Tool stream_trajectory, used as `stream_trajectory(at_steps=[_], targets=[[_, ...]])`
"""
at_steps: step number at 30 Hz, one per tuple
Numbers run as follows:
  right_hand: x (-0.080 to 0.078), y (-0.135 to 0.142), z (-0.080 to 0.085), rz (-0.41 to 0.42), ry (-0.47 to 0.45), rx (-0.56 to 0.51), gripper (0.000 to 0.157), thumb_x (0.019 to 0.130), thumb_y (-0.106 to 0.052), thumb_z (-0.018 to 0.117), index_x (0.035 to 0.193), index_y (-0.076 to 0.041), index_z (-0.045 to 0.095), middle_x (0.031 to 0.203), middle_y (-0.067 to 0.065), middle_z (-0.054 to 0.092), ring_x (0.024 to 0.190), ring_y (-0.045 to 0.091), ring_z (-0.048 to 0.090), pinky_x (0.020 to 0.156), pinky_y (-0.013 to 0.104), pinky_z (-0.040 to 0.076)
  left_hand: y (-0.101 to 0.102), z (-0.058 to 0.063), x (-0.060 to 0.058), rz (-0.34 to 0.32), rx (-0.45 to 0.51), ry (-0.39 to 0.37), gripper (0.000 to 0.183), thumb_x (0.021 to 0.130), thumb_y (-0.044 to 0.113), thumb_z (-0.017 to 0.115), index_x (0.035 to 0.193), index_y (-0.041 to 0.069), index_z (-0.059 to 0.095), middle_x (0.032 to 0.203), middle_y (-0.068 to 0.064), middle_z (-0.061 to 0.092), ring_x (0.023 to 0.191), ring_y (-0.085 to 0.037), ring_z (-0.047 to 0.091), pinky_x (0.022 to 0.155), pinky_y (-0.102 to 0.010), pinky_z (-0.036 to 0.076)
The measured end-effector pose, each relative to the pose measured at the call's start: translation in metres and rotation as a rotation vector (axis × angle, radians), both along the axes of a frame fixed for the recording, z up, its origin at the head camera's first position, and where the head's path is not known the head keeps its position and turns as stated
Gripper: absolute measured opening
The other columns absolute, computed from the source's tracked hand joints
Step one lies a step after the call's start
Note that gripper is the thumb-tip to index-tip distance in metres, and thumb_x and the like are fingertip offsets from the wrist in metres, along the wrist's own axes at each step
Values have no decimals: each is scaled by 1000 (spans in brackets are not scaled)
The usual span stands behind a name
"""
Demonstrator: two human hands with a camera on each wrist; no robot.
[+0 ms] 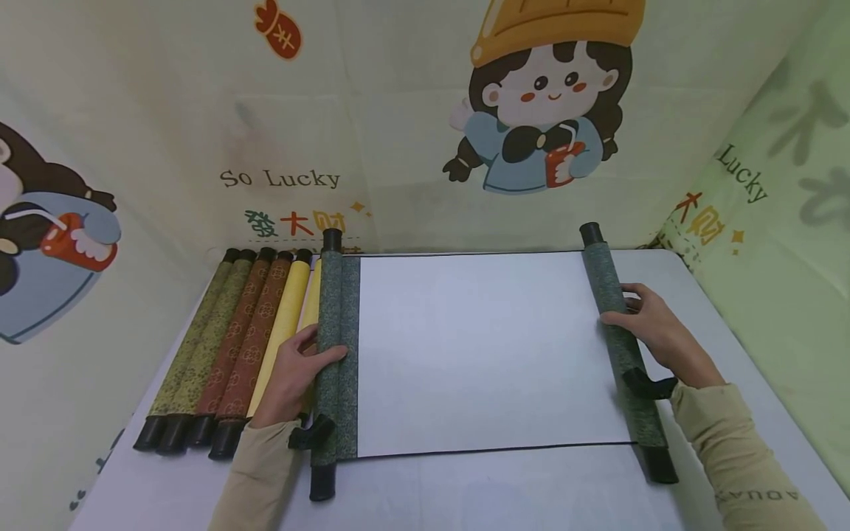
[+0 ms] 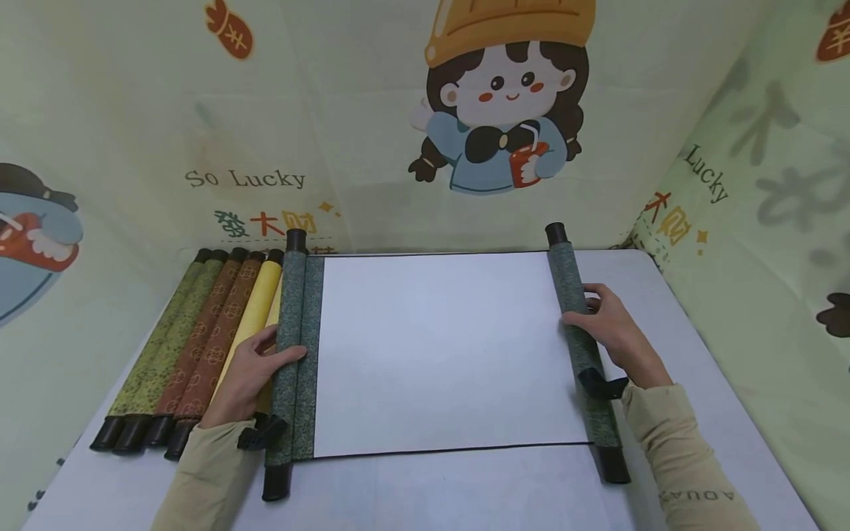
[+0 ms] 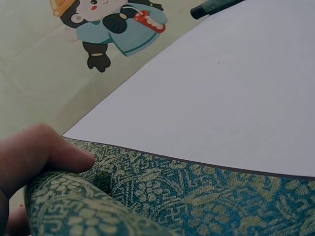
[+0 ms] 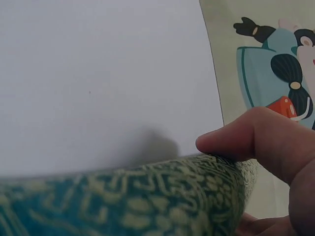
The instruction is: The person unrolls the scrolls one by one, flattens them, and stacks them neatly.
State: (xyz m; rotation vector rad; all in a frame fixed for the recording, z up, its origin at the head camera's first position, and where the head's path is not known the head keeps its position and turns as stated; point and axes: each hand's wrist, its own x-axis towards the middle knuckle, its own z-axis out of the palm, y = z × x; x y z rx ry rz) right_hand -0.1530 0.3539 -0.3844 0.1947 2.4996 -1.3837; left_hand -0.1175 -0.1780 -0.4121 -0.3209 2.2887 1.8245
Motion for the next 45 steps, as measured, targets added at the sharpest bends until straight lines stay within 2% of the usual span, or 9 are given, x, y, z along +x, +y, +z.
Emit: stream_trajectory(at_steps=[9, 15, 23, 34, 40, 45], targets=[[0, 5, 1, -2, 16, 29, 88, 98, -18, 59, 154, 9, -3, 153, 44, 11, 139, 58, 22, 107, 67, 28, 1, 1, 2, -9, -19, -20, 88, 89, 18, 73, 156, -1, 20, 161, -23, 20, 145, -41, 29, 110, -55, 38], [0, 13, -5, -2, 29, 64, 83, 99, -18, 57, 153, 12, 1, 150, 44, 18, 136, 55, 27, 105, 65, 32, 1, 0, 1, -8, -18, -24, 87, 89, 18, 74, 156, 0, 22, 160, -22, 23, 143, -40, 34, 108, -54, 41], [0, 15, -6, -9, 24, 67, 88, 98, -19, 59, 154, 9, -2, 151, 44, 16, 137, 57, 24, 105, 68, 30, 2, 0, 2, -15, -22, -3, 85, 89, 18, 74, 155, -1, 25, 161, -22, 22, 145, -41, 30, 111, -57, 36], [-2, 19, -6, -14, 23, 89, 87, 98, -20, 58, 154, 8, -3, 152, 44, 13, 137, 59, 22, 105, 70, 29, 2, -1, 1, -3, -20, 1, 82, 88, 17, 74, 154, -1, 28, 157, -22, 29, 140, -38, 36, 109, -55, 38], [-5, 21, -9, -31, 44, 84, 81, 100, -22, 54, 153, 12, 2, 148, 45, 20, 130, 54, 34, 101, 64, 36, 3, -2, -2, -2, -12, 0, 79, 89, 18, 73, 154, 1, 30, 154, -20, 35, 136, -35, 41, 105, -50, 43], [-5, 27, -9, -47, 41, 92, 81, 102, -26, 52, 154, 10, 1, 148, 45, 21, 125, 52, 40, 94, 56, 43, 3, 1, -1, 9, -21, -9, 82, 89, 17, 73, 155, 0, 27, 157, -21, 30, 140, -38, 36, 109, -54, 39]])
